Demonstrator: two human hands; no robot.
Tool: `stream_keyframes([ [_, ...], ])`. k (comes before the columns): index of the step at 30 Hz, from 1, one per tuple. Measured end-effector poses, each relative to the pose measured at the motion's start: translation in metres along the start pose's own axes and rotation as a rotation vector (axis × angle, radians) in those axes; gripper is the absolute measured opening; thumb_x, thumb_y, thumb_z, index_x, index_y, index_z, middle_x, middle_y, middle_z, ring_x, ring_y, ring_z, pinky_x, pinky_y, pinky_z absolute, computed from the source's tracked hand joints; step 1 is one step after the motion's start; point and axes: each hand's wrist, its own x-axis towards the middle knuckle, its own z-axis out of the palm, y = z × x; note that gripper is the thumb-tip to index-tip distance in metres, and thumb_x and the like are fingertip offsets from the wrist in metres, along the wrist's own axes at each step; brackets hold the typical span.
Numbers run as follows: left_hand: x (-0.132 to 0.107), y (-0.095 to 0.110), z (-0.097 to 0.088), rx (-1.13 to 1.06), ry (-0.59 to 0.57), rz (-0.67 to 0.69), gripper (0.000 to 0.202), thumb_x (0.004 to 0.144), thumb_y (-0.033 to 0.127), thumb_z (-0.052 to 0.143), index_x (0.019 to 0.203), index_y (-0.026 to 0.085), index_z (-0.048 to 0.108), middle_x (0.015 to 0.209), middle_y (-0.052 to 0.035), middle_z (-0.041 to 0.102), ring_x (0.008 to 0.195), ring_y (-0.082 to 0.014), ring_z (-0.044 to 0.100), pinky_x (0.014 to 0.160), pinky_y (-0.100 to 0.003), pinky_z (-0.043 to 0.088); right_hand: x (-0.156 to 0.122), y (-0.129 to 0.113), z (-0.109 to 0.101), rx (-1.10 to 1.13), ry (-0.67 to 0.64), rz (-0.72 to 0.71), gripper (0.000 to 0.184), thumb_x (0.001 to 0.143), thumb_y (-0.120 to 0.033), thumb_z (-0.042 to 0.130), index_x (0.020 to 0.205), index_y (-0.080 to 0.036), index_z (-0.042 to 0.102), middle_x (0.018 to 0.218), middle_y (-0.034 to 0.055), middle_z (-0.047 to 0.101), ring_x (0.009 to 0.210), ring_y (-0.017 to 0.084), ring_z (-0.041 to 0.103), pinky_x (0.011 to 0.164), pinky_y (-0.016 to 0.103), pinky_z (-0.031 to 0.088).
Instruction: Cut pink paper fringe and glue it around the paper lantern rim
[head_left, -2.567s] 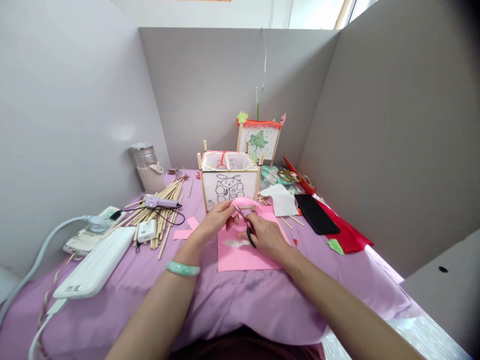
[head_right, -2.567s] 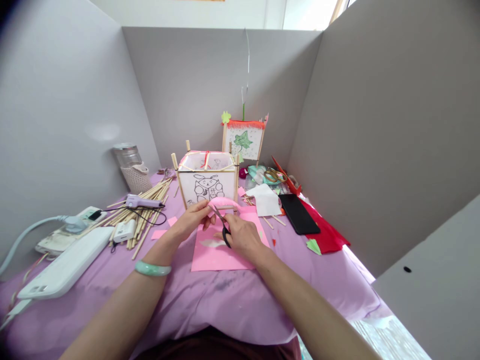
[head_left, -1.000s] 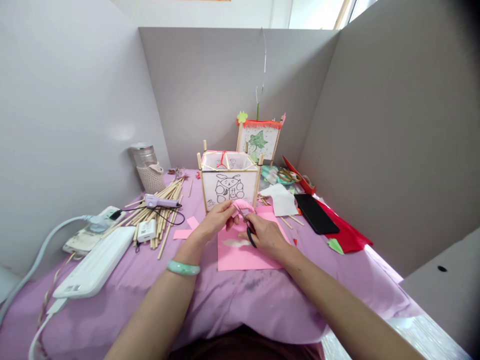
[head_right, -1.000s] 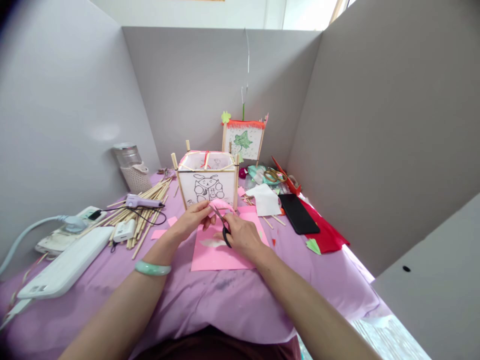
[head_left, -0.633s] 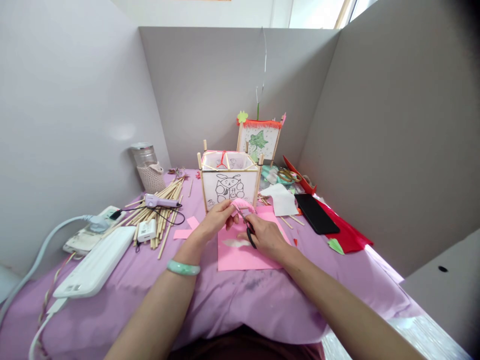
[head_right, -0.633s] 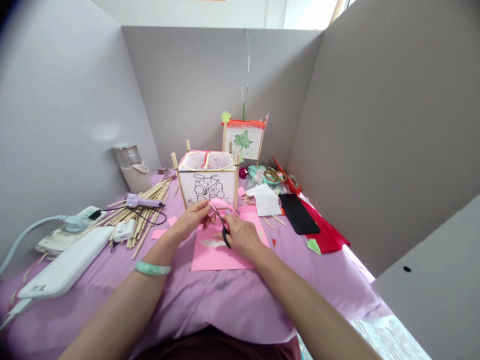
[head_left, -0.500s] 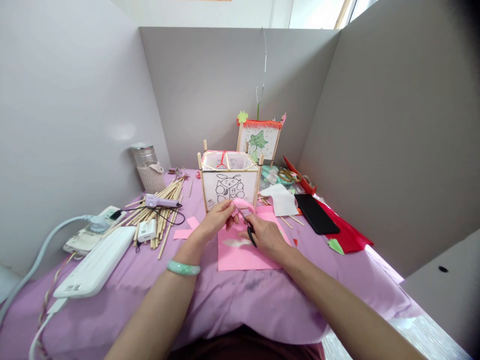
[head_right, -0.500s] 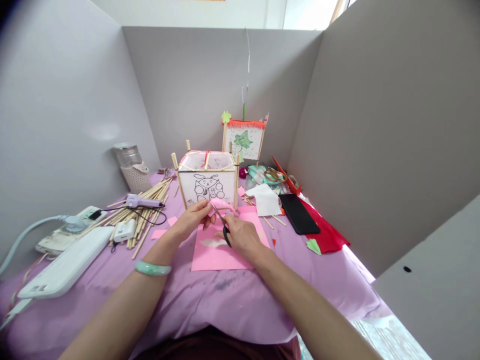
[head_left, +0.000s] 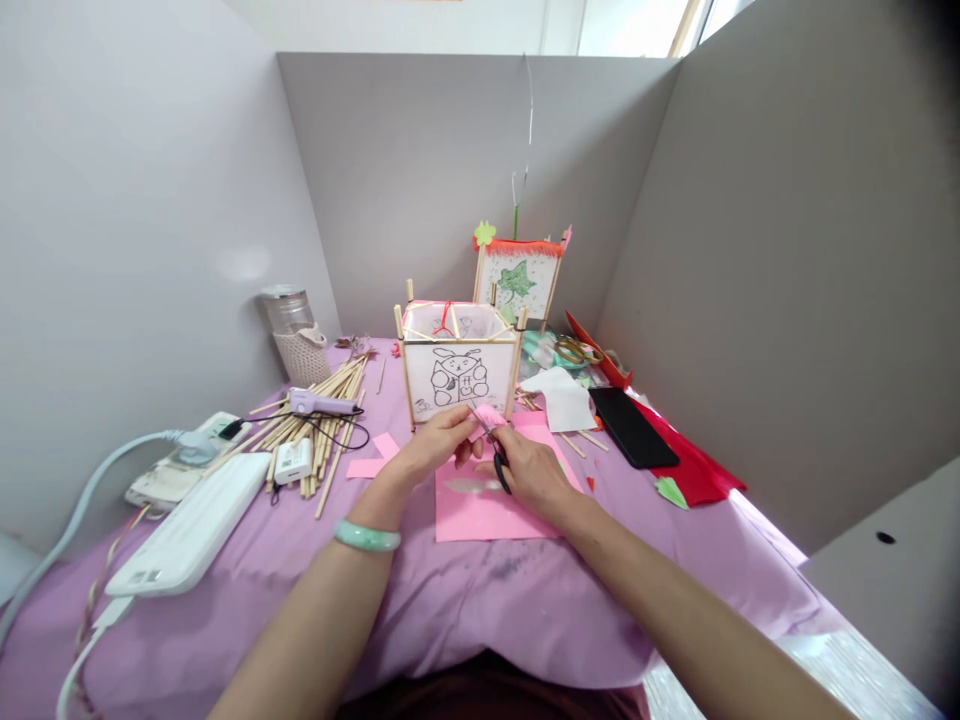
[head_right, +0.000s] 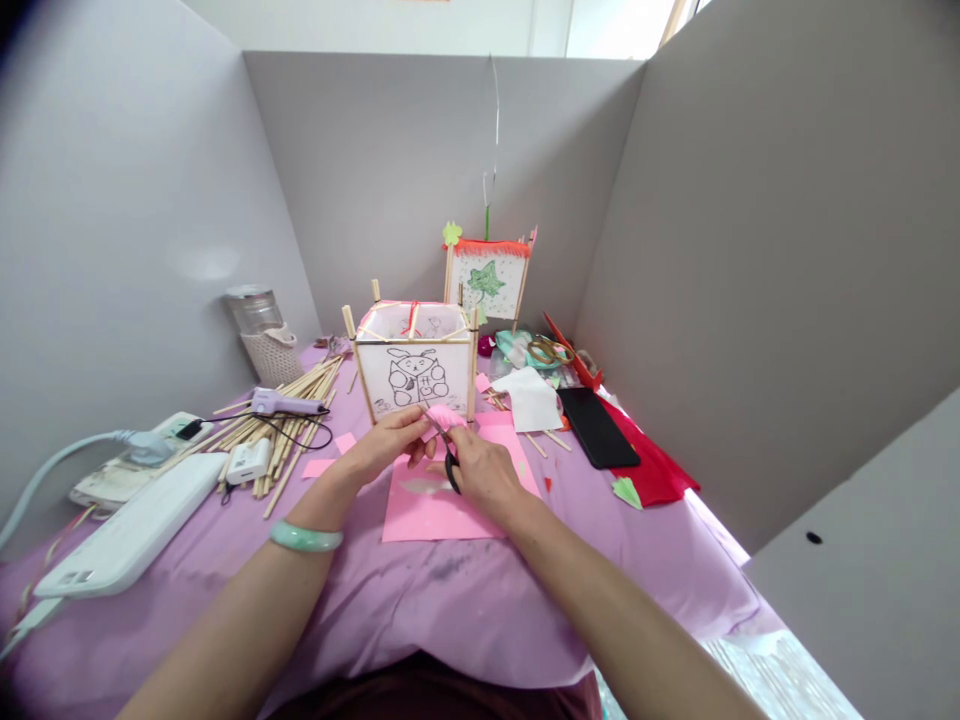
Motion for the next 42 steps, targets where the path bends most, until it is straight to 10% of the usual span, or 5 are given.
stream_keyframes([
  [42, 0.0009, 0.0014, -0.0008, -0.075, 0.099, 0.051, 0.023, 0.084, 0.038, 0.051, 0.079, 0.015, 0.050, 0.062, 0.0007, 0.059, 0.042, -0.0065, 0.047, 0.042, -0.020, 0.034, -0.0006, -0.0012, -0.0010, 0.004, -0.027, -0.008, 0.032, 0.085, -0.041, 0.055, 0.106, -0.017, 0.051, 0.089, 0.0041, 0.064, 0.076, 0.017, 0.061, 0.060, 0.024, 0.037],
])
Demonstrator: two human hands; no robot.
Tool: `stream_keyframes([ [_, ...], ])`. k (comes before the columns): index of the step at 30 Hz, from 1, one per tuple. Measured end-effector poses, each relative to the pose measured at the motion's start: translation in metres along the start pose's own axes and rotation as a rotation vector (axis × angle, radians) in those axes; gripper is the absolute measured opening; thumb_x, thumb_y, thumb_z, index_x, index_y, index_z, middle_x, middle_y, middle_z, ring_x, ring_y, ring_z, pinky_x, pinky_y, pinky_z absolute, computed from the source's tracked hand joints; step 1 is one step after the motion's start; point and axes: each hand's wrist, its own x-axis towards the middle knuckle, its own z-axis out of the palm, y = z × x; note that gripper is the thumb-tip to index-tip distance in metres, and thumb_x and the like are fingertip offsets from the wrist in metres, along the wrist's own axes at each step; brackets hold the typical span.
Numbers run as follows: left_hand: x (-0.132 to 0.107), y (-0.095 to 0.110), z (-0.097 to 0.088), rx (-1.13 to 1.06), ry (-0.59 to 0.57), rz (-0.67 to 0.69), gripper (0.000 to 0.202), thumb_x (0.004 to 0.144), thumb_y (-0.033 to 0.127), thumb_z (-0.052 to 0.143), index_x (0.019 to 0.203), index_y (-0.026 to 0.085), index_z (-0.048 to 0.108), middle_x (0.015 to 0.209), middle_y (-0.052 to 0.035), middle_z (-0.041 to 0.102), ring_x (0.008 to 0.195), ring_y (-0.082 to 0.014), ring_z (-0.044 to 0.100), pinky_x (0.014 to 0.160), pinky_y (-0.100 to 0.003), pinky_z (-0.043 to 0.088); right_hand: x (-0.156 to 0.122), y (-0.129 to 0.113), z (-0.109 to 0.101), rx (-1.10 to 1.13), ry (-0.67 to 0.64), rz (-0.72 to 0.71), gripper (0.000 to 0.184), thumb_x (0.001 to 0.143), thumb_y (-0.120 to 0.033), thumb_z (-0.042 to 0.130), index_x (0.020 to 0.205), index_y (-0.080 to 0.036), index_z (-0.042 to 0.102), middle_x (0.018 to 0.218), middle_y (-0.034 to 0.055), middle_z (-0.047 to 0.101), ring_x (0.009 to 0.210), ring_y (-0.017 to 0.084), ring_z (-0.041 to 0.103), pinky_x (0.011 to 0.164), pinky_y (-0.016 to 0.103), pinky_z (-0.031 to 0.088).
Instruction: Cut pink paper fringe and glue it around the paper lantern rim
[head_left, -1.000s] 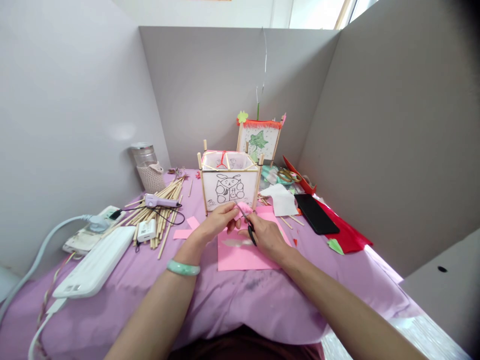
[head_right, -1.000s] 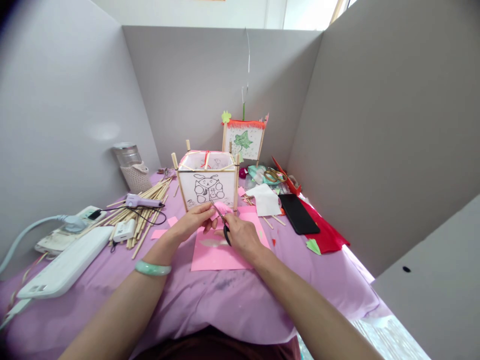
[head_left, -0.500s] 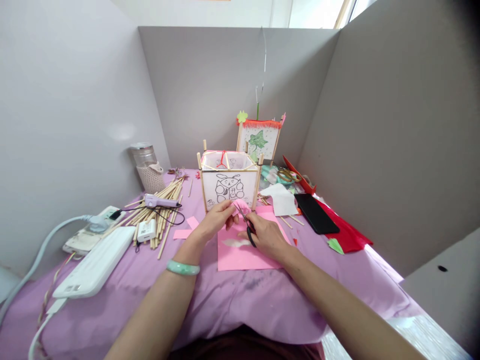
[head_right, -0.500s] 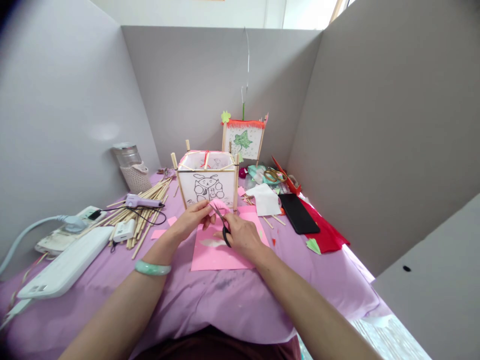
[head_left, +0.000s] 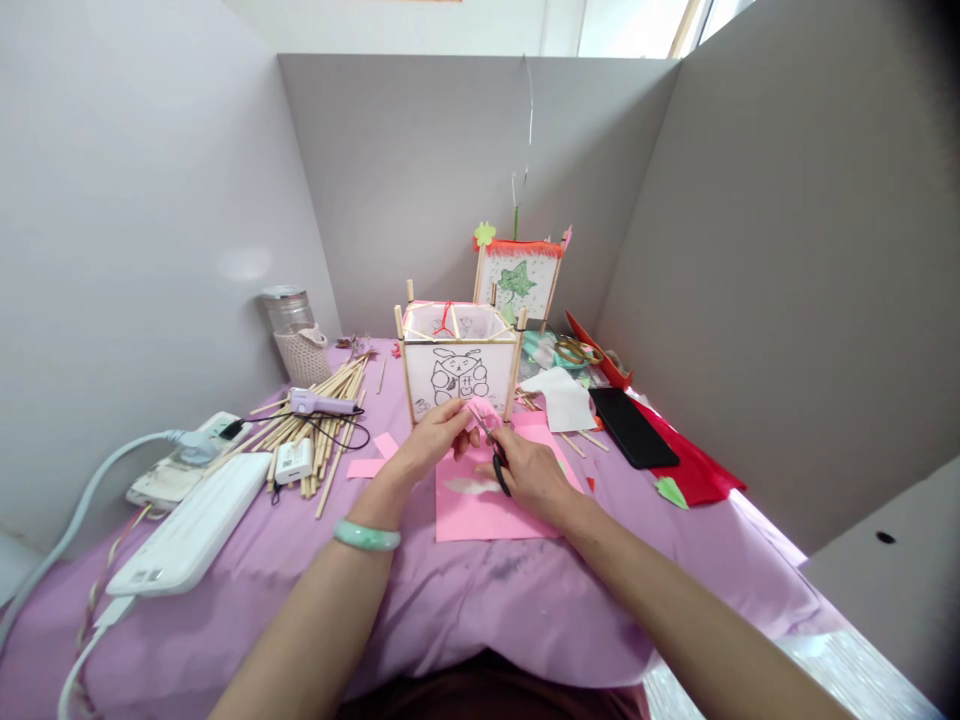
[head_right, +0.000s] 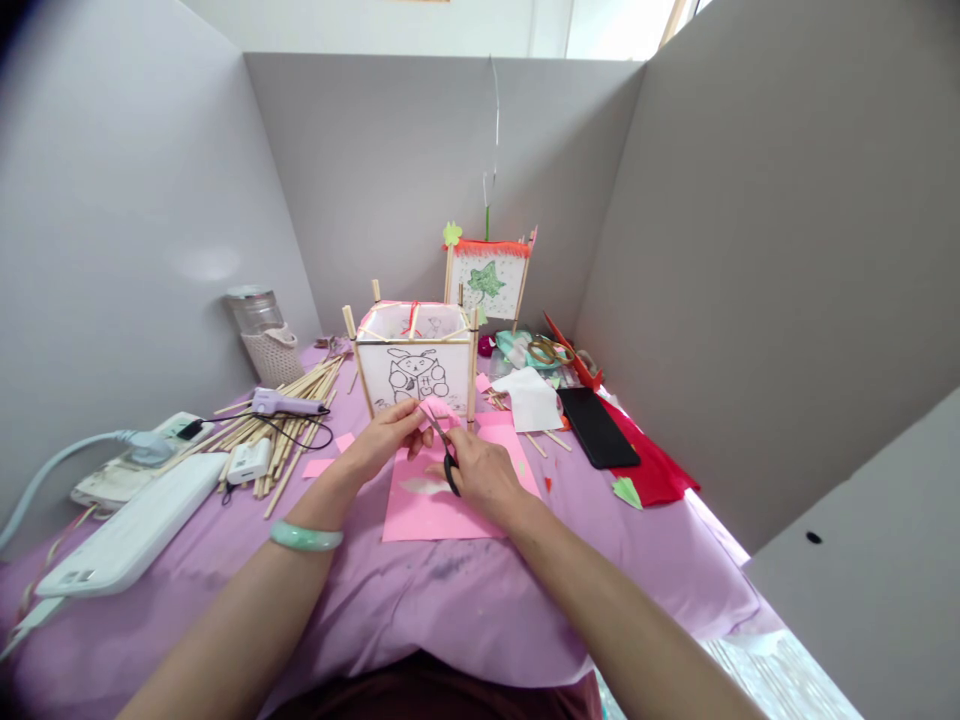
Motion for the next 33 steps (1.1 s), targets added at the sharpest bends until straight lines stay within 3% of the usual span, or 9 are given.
stream_keyframes([
  [20, -0.0009, -0.0012, 0.0003, 0.054, -0.098, -0.033, 0.021, 0.087, 0.035, 0.046, 0.079, 0.015, 0.048, 0.062, 0.0003, 0.058, 0.044, -0.0067, 0.047, 0.043, -0.020, 0.035, 0.0015, -0.0006, 0.0013, 0.009, 0.039, 0.021, 0.025, 0.086, -0.037, 0.053, 0.103, -0.019, 0.051, 0.087, 0.0036, 0.064, 0.073, 0.017, 0.061, 0.057, 0.023, 0.037],
  [27, -0.0011, 0.0004, -0.0001, 0.047, -0.099, -0.034, 0.021, 0.086, 0.035, 0.047, 0.078, 0.015, 0.047, 0.062, 0.0005, 0.058, 0.044, -0.0067, 0.048, 0.044, -0.020, 0.035, 0.0018, -0.0005, 0.0006, -0.006, 0.039, 0.003, 0.038, 0.083, -0.039, 0.059, 0.114, -0.019, 0.050, 0.089, 0.0041, 0.066, 0.074, 0.017, 0.063, 0.058, 0.023, 0.038],
  [33, -0.0012, 0.0009, -0.0002, 0.041, -0.095, -0.027, 0.021, 0.085, 0.034, 0.048, 0.077, 0.016, 0.047, 0.062, 0.0007, 0.058, 0.044, -0.0064, 0.047, 0.044, -0.020, 0.034, 0.0023, 0.0006, 0.0010, -0.004, 0.023, 0.033, 0.030, 0.083, -0.041, 0.059, 0.102, -0.018, 0.054, 0.085, 0.0033, 0.066, 0.072, 0.017, 0.063, 0.057, 0.023, 0.037],
])
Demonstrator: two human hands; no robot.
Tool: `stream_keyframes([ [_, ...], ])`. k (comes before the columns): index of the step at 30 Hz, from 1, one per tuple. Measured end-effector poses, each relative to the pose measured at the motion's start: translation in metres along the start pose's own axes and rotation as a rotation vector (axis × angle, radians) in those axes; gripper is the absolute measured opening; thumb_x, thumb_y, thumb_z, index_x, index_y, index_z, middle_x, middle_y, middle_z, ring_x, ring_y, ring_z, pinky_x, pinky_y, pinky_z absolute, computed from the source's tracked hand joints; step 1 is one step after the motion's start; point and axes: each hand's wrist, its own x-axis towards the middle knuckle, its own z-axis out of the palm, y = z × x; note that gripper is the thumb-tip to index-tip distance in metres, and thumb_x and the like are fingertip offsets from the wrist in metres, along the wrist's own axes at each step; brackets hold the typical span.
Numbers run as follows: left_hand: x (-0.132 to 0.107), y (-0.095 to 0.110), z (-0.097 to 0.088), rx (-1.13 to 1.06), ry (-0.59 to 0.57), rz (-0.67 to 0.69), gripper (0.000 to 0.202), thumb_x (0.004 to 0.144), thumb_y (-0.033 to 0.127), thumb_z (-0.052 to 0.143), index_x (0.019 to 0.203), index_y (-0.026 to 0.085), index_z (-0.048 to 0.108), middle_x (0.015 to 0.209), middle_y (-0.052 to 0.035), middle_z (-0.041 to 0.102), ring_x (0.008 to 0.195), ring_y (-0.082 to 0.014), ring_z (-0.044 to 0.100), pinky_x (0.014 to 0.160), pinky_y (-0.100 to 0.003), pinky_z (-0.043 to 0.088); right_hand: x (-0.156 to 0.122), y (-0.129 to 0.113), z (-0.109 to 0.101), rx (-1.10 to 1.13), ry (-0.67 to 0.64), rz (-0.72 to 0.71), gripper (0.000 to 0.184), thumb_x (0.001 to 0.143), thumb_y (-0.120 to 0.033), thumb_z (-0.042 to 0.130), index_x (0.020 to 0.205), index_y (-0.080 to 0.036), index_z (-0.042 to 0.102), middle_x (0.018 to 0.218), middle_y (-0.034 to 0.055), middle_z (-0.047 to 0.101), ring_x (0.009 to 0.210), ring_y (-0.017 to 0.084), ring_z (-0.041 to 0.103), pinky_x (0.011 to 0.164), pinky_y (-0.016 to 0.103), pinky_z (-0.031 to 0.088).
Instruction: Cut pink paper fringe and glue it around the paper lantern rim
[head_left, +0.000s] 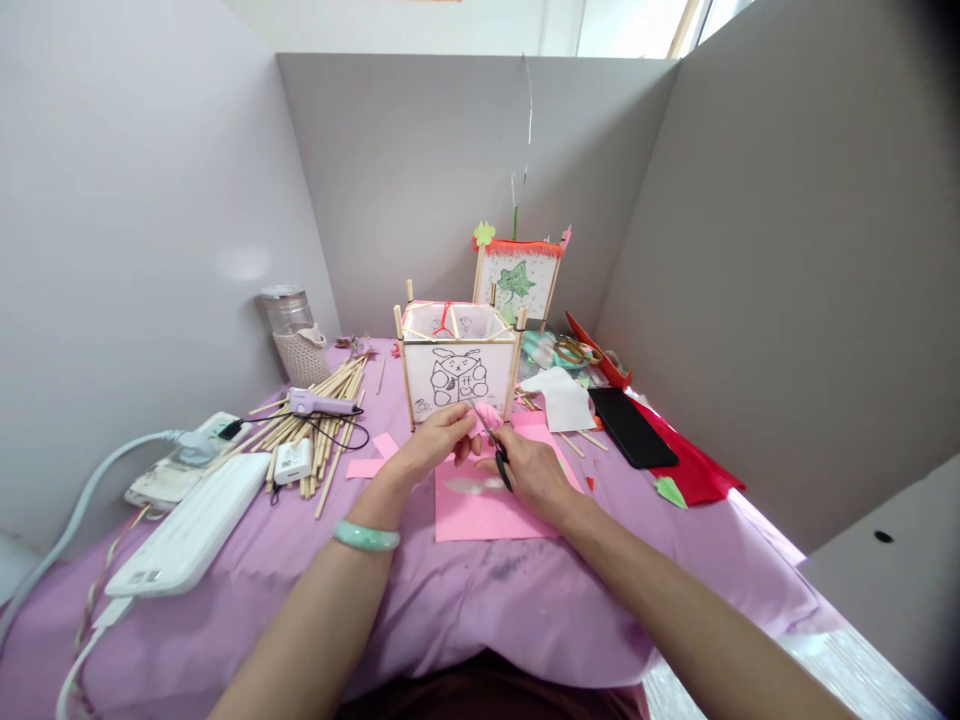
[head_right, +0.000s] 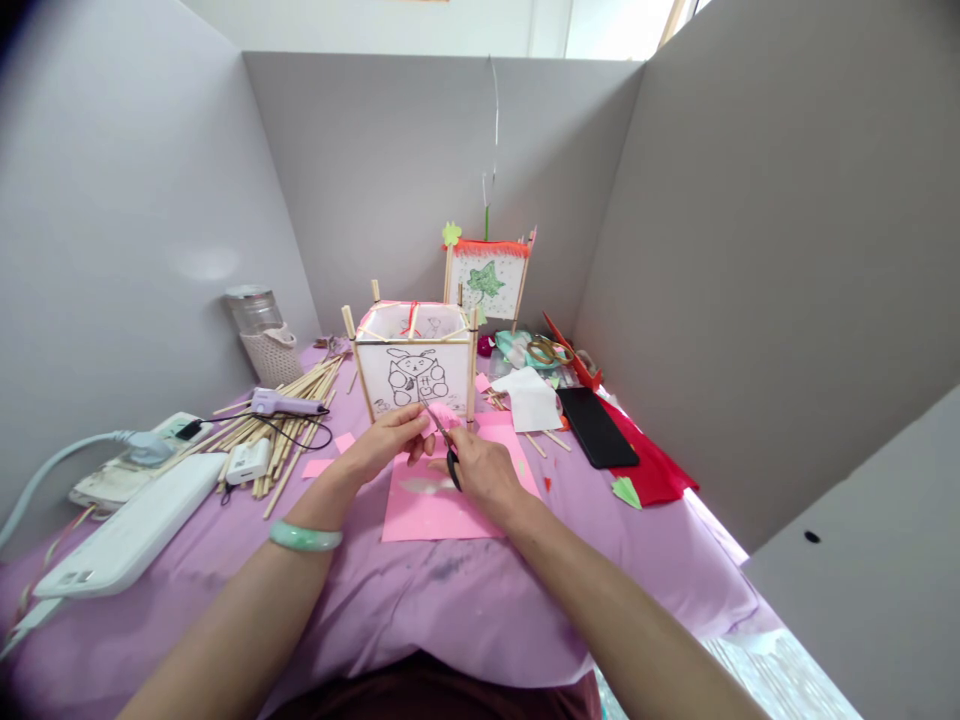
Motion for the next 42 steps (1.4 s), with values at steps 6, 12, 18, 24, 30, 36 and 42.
stream_keyframes([
  [6, 0.0005, -0.0013, -0.0007, 0.025, 0.017, 0.018, 0.021, 0.086, 0.034, 0.047, 0.078, 0.015, 0.049, 0.062, 0.0012, 0.057, 0.044, -0.0062, 0.046, 0.044, -0.020, 0.034, -0.0006, 0.0007, -0.0027, 0.019, -0.001, -0.013, 0.030, 0.084, -0.042, 0.056, 0.102, -0.017, 0.053, 0.089, 0.0044, 0.065, 0.074, 0.017, 0.061, 0.058, 0.024, 0.036],
  [12, 0.0014, -0.0013, -0.0012, -0.008, 0.103, 0.027, 0.023, 0.085, 0.038, 0.049, 0.080, 0.015, 0.050, 0.062, 0.0010, 0.057, 0.043, -0.0066, 0.047, 0.042, -0.020, 0.033, -0.0022, -0.0001, -0.0065, 0.033, -0.037, -0.031, 0.030, 0.084, -0.041, 0.055, 0.105, -0.020, 0.050, 0.092, 0.0033, 0.063, 0.078, 0.017, 0.061, 0.059, 0.024, 0.034],
  [18, 0.0023, -0.0023, -0.0012, -0.022, 0.115, 0.039, 0.024, 0.085, 0.038, 0.050, 0.080, 0.015, 0.051, 0.061, 0.0008, 0.058, 0.042, -0.0064, 0.047, 0.041, -0.019, 0.033, -0.0027, -0.0008, -0.0050, 0.015, -0.045, -0.025, 0.033, 0.084, -0.042, 0.055, 0.108, -0.019, 0.050, 0.092, 0.0041, 0.063, 0.080, 0.017, 0.061, 0.062, 0.024, 0.036],
  [24, 0.0018, -0.0016, -0.0009, -0.020, 0.099, 0.032, 0.023, 0.086, 0.036, 0.049, 0.078, 0.015, 0.049, 0.062, 0.0005, 0.059, 0.042, -0.0065, 0.047, 0.042, -0.020, 0.034, -0.0009, -0.0017, -0.0021, -0.004, -0.034, -0.007, 0.032, 0.084, -0.040, 0.057, 0.106, -0.017, 0.052, 0.091, 0.0051, 0.065, 0.078, 0.018, 0.062, 0.060, 0.024, 0.037],
  [30, 0.0012, -0.0002, -0.0008, -0.042, 0.089, 0.032, 0.025, 0.085, 0.039, 0.049, 0.079, 0.015, 0.049, 0.062, 0.0001, 0.059, 0.042, -0.0066, 0.047, 0.042, -0.020, 0.035, -0.0015, -0.0032, -0.0018, 0.019, -0.007, 0.012, 0.024, 0.085, -0.038, 0.056, 0.100, -0.019, 0.054, 0.088, 0.0032, 0.066, 0.075, 0.017, 0.064, 0.060, 0.024, 0.038],
  [36, 0.0011, -0.0021, -0.0008, -0.012, 0.036, 0.013, 0.025, 0.085, 0.039, 0.049, 0.080, 0.015, 0.050, 0.063, 0.0000, 0.059, 0.043, -0.0063, 0.047, 0.043, -0.020, 0.035, -0.0014, -0.0018, -0.0009, 0.002, 0.009, 0.002, 0.026, 0.086, -0.038, 0.054, 0.102, -0.018, 0.052, 0.090, 0.0048, 0.065, 0.076, 0.017, 0.062, 0.058, 0.024, 0.038],
  [42, 0.0002, -0.0019, 0.0003, 0.018, -0.001, -0.016, 0.025, 0.085, 0.039, 0.049, 0.077, 0.015, 0.048, 0.061, 0.0003, 0.058, 0.044, -0.0066, 0.047, 0.043, -0.020, 0.034, -0.0020, -0.0028, -0.0018, 0.022, 0.018, -0.019, 0.027, 0.085, -0.039, 0.055, 0.101, -0.019, 0.050, 0.090, 0.0043, 0.063, 0.075, 0.017, 0.060, 0.057, 0.024, 0.037],
])
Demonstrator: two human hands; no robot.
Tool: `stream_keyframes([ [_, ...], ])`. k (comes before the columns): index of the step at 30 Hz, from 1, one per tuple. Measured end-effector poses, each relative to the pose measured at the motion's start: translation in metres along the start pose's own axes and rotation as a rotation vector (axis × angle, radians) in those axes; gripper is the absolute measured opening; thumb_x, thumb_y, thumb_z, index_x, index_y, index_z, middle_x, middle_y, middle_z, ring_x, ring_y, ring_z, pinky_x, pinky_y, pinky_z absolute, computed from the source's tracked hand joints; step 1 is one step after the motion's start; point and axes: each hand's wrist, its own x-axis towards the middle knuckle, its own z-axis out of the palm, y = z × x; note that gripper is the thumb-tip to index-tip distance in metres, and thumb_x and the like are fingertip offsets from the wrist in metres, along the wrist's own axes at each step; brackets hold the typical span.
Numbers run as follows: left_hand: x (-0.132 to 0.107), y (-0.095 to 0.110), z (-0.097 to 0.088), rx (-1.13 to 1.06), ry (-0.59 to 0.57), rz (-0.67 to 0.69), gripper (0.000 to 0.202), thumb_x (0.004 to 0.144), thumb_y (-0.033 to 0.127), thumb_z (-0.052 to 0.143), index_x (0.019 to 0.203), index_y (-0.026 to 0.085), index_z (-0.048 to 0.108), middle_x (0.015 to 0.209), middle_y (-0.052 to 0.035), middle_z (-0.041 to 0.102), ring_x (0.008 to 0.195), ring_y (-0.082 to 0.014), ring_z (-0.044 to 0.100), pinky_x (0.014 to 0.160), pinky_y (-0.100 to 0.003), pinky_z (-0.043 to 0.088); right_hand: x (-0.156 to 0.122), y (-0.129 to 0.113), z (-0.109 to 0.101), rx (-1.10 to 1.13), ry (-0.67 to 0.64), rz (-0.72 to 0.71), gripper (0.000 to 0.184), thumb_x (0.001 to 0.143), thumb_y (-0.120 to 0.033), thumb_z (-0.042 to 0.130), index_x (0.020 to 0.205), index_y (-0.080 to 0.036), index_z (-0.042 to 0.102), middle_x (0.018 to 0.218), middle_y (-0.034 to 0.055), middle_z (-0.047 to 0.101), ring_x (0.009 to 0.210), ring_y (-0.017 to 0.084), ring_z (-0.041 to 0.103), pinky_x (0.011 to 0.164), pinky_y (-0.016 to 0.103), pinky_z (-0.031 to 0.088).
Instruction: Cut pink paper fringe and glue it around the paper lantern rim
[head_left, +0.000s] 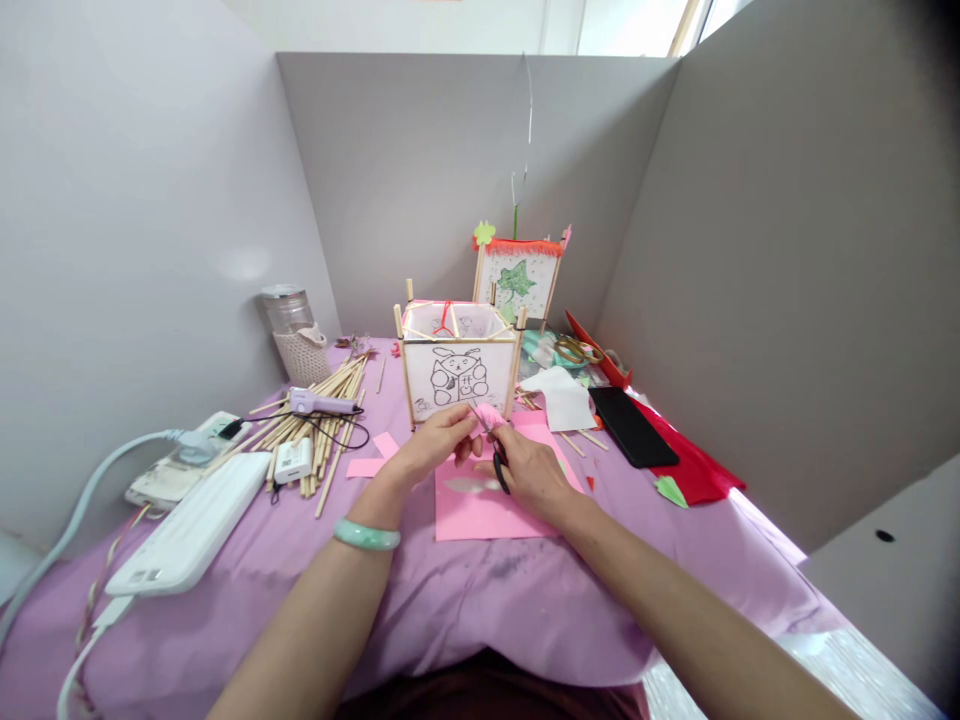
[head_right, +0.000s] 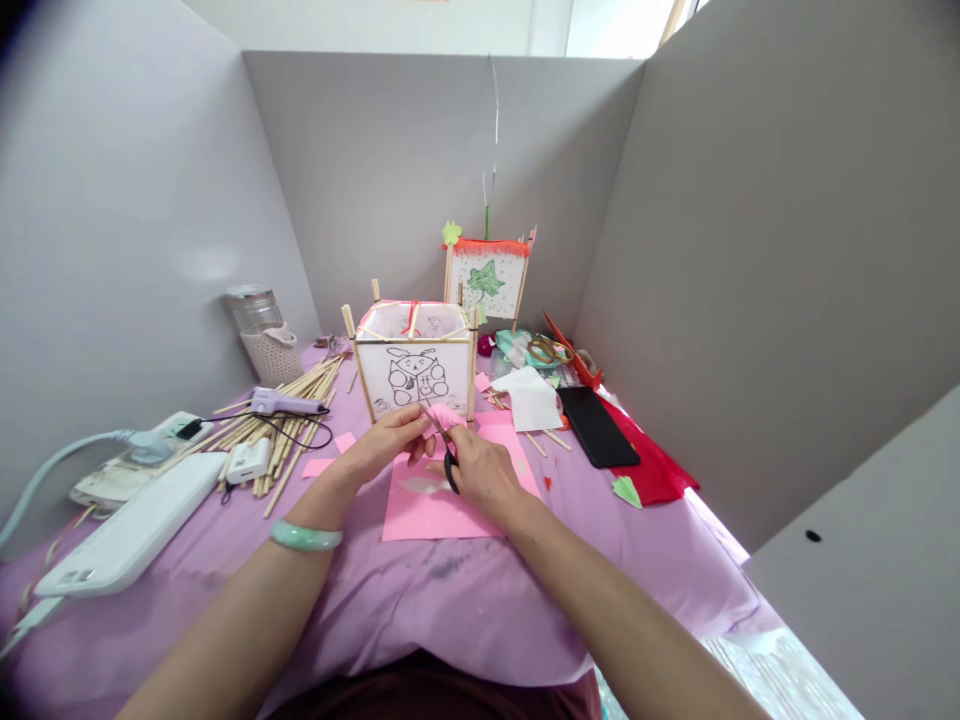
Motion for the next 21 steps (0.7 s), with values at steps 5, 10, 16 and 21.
stream_keyframes([
  [5, -0.0007, 0.0018, 0.0006, 0.001, -0.008, 0.000, 0.024, 0.086, 0.038, 0.047, 0.079, 0.015, 0.048, 0.061, 0.0008, 0.057, 0.044, -0.0067, 0.047, 0.044, -0.020, 0.033, 0.0007, -0.0012, 0.0000, -0.021, -0.015, 0.020, 0.033, 0.083, -0.039, 0.059, 0.106, -0.017, 0.050, 0.089, 0.0047, 0.064, 0.074, 0.018, 0.062, 0.057, 0.025, 0.038],
  [10, -0.0009, 0.0019, 0.0006, 0.003, -0.008, 0.014, 0.023, 0.086, 0.037, 0.048, 0.078, 0.015, 0.048, 0.062, 0.0007, 0.057, 0.044, -0.0065, 0.048, 0.044, -0.020, 0.033, 0.0016, -0.0004, -0.0001, -0.031, -0.008, 0.010, 0.032, 0.083, -0.040, 0.058, 0.107, -0.019, 0.052, 0.089, 0.0041, 0.066, 0.074, 0.018, 0.063, 0.057, 0.024, 0.038],
  [16, -0.0012, 0.0024, 0.0012, -0.009, 0.005, 0.018, 0.023, 0.084, 0.037, 0.050, 0.077, 0.015, 0.049, 0.061, 0.0007, 0.058, 0.044, -0.0063, 0.047, 0.043, -0.019, 0.033, 0.0019, 0.0008, 0.0006, -0.027, -0.009, 0.020, 0.030, 0.084, -0.040, 0.057, 0.104, -0.018, 0.053, 0.088, 0.0039, 0.066, 0.074, 0.018, 0.063, 0.057, 0.024, 0.038],
  [21, -0.0005, 0.0016, 0.0003, -0.001, 0.012, 0.019, 0.023, 0.084, 0.037, 0.050, 0.076, 0.016, 0.048, 0.060, 0.0010, 0.057, 0.043, -0.0062, 0.047, 0.043, -0.019, 0.032, 0.0016, 0.0009, -0.0011, -0.027, -0.013, 0.020, 0.031, 0.084, -0.042, 0.056, 0.104, -0.019, 0.052, 0.089, 0.0036, 0.066, 0.075, 0.018, 0.063, 0.059, 0.024, 0.038],
])
